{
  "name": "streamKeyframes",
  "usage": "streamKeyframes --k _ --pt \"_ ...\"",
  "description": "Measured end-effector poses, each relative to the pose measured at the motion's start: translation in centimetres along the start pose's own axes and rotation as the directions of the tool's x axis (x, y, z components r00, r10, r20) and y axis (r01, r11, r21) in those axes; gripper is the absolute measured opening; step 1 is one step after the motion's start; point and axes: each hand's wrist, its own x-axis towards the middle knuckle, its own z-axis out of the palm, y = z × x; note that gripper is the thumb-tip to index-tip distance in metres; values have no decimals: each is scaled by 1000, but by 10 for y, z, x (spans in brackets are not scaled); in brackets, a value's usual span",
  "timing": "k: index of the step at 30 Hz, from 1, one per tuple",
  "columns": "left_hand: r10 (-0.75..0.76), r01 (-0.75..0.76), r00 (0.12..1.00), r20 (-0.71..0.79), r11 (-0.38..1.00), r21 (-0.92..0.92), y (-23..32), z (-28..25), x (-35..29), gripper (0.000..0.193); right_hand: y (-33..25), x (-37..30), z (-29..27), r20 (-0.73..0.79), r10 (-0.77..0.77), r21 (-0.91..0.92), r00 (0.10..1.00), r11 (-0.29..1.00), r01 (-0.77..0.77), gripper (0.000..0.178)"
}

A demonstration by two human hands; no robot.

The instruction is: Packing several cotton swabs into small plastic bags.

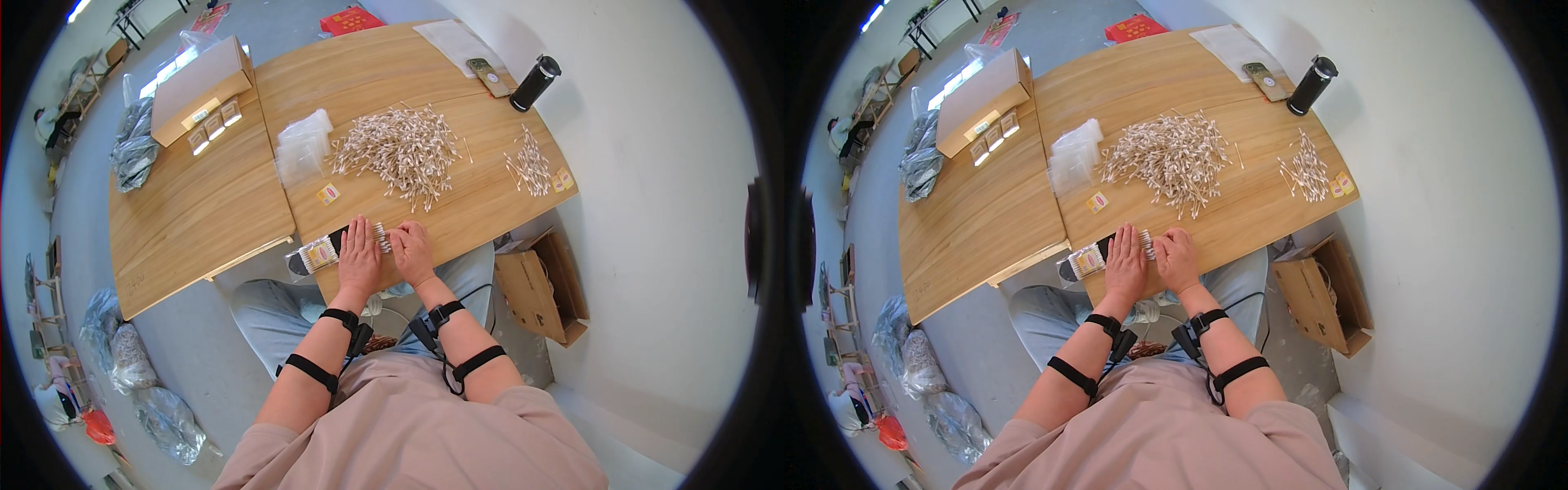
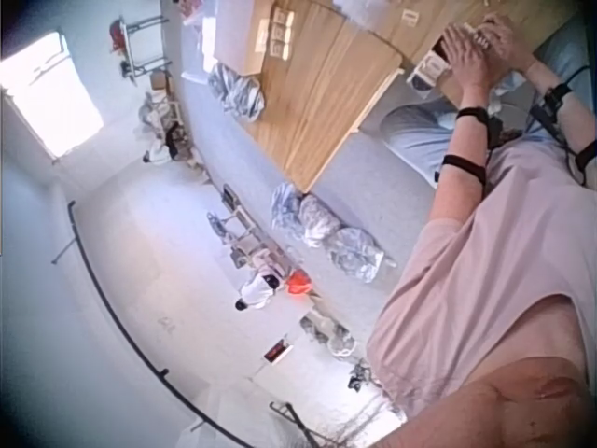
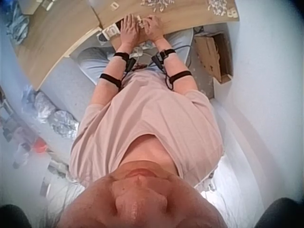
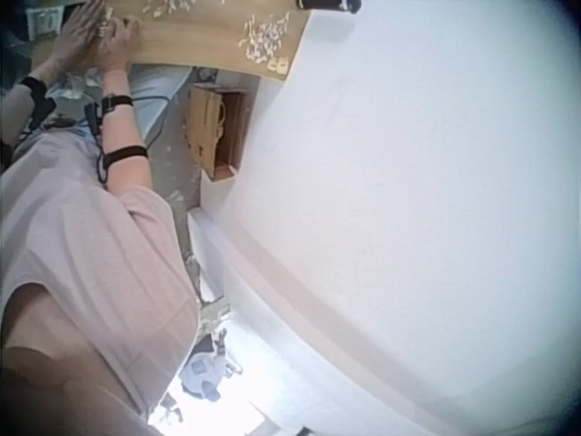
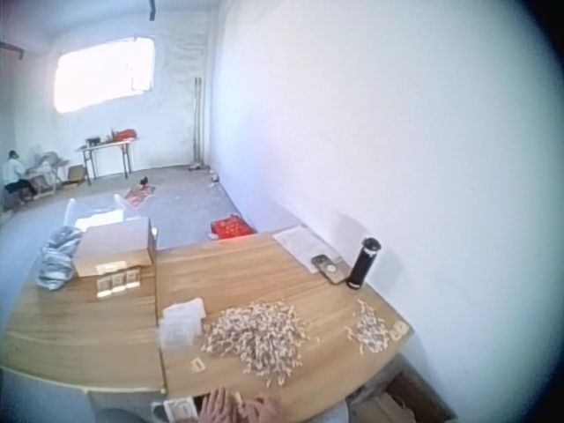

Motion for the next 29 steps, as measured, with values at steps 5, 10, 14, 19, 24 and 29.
streamKeyframes --k 5,10,14,19,24,29 --pt "-1 1 1000 1 1000 -15 1 -1 0 57 1 0 1 6 -1 -21 1000 1000 1 19" --pt "-5 5 1000 4 1000 -23 1 -1 0 57 -4 1 1 6 3 -35 1000 999 -3 19" --pt "5 -5 1000 -14 1000 -3 0 0 -1 57 -5 1 2 23 -5 -106 1000 994 8 19" --pt "25 -28 998 -64 998 -49 0 -1 0 55 -6 1 0 23 -5 -96 1000 995 7 19" --pt "16 -18 998 -54 999 -51 0 0 -1 55 -4 5 1 65 -51 -133 997 989 59 22" --pt "36 -37 998 -44 999 -24 -1 0 -2 55 6 28 2 235 -115 -123 965 981 147 27"
